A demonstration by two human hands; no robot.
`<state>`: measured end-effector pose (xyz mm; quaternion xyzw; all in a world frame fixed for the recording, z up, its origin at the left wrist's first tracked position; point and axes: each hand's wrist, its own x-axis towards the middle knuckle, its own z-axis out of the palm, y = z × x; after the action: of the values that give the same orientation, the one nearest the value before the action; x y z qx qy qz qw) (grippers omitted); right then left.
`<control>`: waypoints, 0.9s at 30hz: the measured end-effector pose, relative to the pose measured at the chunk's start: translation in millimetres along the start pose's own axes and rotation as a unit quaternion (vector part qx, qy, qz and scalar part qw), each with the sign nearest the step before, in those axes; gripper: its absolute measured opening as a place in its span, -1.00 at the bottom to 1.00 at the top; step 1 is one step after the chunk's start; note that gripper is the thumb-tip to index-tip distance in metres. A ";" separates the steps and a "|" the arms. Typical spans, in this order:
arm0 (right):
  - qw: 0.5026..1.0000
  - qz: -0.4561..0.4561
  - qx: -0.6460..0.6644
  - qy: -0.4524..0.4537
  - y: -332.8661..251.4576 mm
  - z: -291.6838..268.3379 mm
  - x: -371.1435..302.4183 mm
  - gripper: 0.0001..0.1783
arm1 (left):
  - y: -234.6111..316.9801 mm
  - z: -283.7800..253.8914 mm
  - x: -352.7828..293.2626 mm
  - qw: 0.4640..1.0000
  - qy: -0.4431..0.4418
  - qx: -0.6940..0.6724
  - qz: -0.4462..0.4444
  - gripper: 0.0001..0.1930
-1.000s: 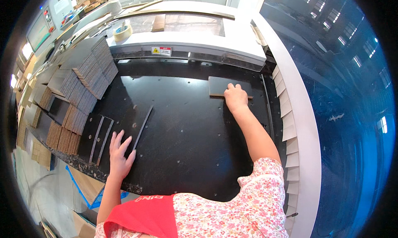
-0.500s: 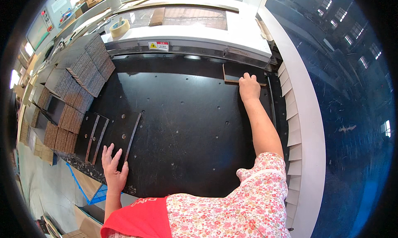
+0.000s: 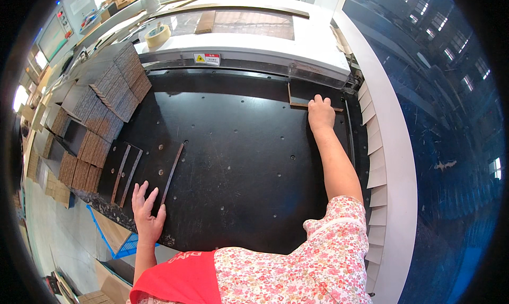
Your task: The person stacks wood panels on a table and سپس aligns them against a guide rail of an industrial machine before feeding them into the machine one by one.
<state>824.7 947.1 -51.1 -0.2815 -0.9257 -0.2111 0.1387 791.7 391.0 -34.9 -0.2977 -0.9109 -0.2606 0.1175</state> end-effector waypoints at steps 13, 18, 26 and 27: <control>0.987 0.142 0.062 -0.030 50.2 29.7 27.0 -0.80 | 0.8 -1.3 -0.5 1.000 -0.006 0.001 -0.009 -0.53; 0.960 0.229 0.160 -0.010 81.3 62.2 41.3 -0.71 | 1.1 -0.8 2.3 1.000 -0.002 -0.012 -0.010 -0.53; 0.951 0.288 0.105 -0.031 36.4 21.7 30.1 -0.36 | -1.3 2.8 1.1 1.000 0.013 -0.015 -0.014 -0.54; 0.943 0.319 0.088 -0.036 35.6 28.8 31.7 -0.19 | 0.0 4.7 5.3 1.000 0.015 -0.019 -0.008 -0.54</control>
<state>815.9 1002.0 -53.1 -0.5559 -0.8069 -0.0634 0.1893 787.2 396.2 -36.8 -0.2882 -0.9063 -0.2831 0.1237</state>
